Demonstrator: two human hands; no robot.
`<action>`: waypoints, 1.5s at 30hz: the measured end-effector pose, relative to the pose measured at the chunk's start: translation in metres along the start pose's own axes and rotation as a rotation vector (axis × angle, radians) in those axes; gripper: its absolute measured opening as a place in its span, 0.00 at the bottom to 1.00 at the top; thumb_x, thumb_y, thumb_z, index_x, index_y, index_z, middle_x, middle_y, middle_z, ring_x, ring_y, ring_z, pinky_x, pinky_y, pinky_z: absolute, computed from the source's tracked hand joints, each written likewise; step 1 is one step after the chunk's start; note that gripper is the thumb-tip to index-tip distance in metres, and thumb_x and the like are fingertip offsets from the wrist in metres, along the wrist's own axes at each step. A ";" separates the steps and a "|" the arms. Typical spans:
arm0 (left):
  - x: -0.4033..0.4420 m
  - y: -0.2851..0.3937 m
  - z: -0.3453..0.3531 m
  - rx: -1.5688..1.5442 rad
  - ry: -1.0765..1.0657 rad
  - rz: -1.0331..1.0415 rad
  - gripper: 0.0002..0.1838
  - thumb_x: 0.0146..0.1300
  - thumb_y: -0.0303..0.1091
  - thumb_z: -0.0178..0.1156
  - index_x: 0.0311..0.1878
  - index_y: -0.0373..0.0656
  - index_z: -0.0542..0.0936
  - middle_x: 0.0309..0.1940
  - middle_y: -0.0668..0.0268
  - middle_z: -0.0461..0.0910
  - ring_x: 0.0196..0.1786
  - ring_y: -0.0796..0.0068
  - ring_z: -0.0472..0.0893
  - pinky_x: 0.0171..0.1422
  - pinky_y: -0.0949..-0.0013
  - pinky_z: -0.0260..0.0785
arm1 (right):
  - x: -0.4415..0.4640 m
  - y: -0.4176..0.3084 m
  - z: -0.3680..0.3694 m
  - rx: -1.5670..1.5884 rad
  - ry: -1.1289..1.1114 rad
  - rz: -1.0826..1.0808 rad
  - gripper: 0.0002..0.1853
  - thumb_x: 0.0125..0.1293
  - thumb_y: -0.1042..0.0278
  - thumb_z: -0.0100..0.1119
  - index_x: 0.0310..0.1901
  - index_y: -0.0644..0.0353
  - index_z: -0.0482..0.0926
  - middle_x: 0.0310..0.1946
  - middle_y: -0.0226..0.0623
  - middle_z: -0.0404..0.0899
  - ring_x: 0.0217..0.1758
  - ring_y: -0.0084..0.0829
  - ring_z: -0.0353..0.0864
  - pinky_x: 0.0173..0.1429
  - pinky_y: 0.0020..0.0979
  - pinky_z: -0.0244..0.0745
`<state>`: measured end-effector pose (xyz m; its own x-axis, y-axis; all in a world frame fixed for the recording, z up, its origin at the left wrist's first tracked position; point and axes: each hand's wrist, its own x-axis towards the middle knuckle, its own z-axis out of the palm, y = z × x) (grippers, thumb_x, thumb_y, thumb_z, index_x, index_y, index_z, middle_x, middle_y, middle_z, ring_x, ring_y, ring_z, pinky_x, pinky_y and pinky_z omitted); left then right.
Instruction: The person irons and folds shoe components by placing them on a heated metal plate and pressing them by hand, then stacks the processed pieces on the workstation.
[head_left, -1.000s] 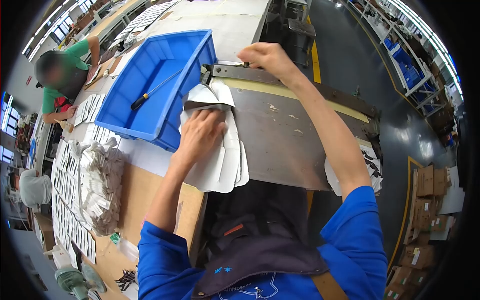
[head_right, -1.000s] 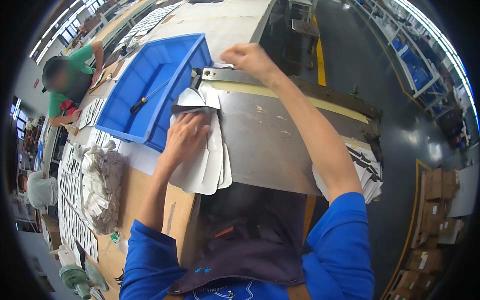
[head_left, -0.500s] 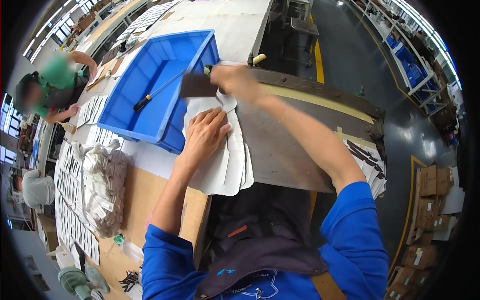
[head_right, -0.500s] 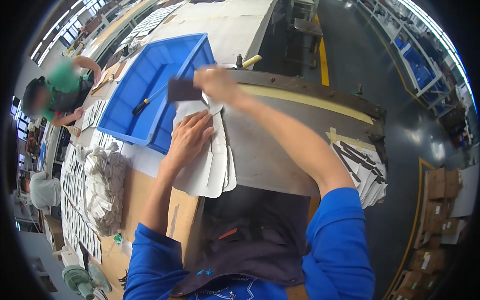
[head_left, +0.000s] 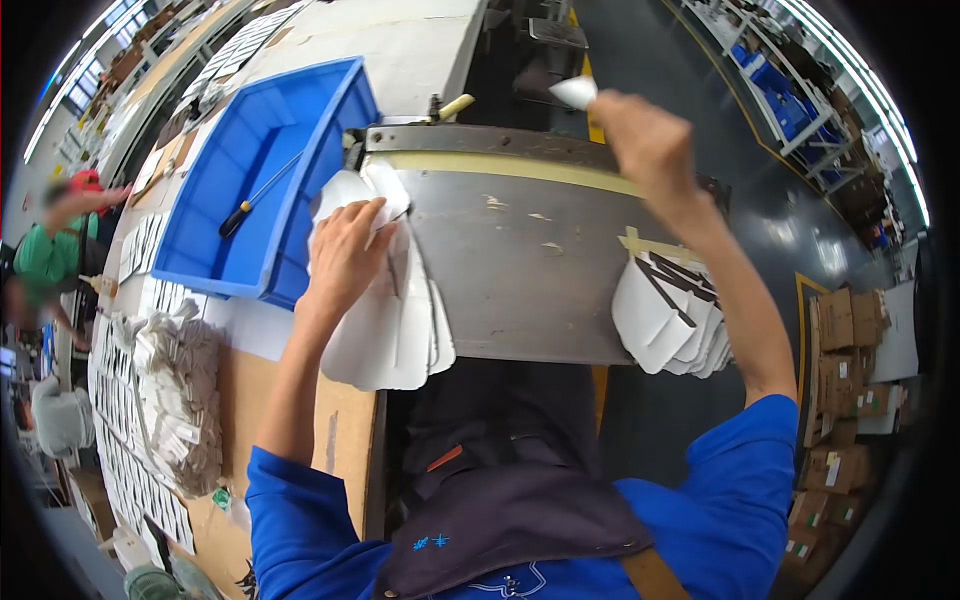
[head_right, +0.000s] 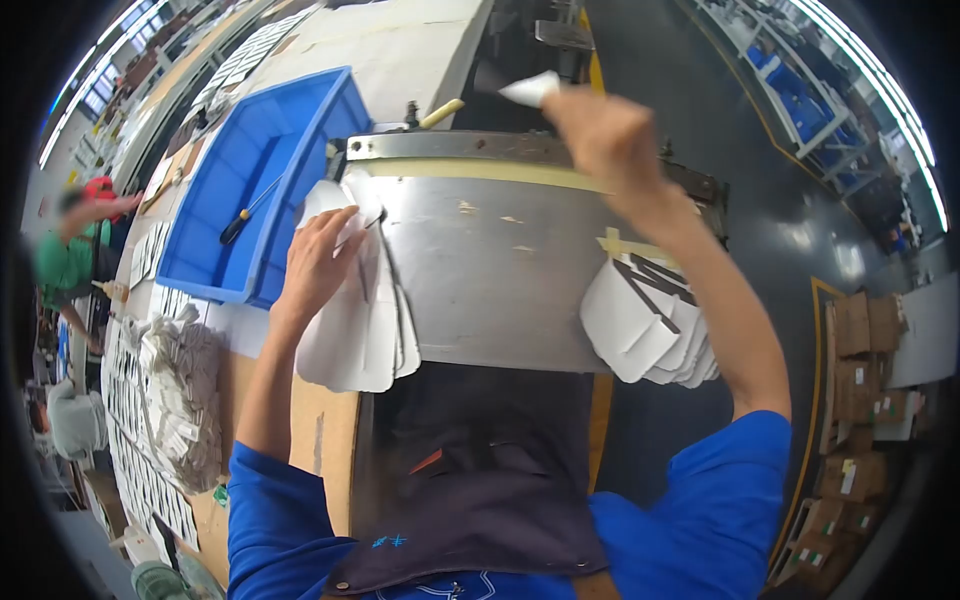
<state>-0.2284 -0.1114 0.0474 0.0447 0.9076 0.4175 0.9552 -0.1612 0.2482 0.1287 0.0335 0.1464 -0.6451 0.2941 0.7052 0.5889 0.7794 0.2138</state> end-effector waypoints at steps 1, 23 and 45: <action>0.006 0.008 0.001 -0.020 0.034 0.026 0.18 0.67 0.37 0.68 0.57 0.41 0.83 0.53 0.58 0.85 0.56 0.56 0.81 0.59 0.55 0.72 | -0.031 -0.003 0.011 0.048 -0.010 -0.090 0.12 0.63 0.74 0.68 0.49 0.62 0.84 0.38 0.39 0.88 0.34 0.41 0.87 0.39 0.40 0.82; 0.111 0.168 0.152 -0.182 0.157 0.524 0.12 0.70 0.37 0.60 0.52 0.42 0.79 0.52 0.59 0.80 0.60 0.55 0.77 0.61 0.49 0.69 | -0.127 0.000 0.043 0.354 -0.452 0.370 0.22 0.72 0.62 0.60 0.61 0.68 0.78 0.70 0.52 0.74 0.73 0.49 0.71 0.77 0.48 0.63; 0.118 0.161 0.152 -0.236 0.089 0.499 0.15 0.69 0.33 0.62 0.57 0.46 0.83 0.55 0.58 0.80 0.61 0.55 0.78 0.63 0.54 0.71 | -0.118 0.001 0.048 0.248 -0.471 0.308 0.22 0.70 0.61 0.63 0.59 0.68 0.80 0.68 0.48 0.76 0.75 0.47 0.70 0.79 0.47 0.60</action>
<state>-0.0250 0.0285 0.0033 0.4399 0.6641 0.6045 0.7327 -0.6547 0.1861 0.1823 0.0265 0.0309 -0.6424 0.6951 0.3228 0.6882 0.7085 -0.1562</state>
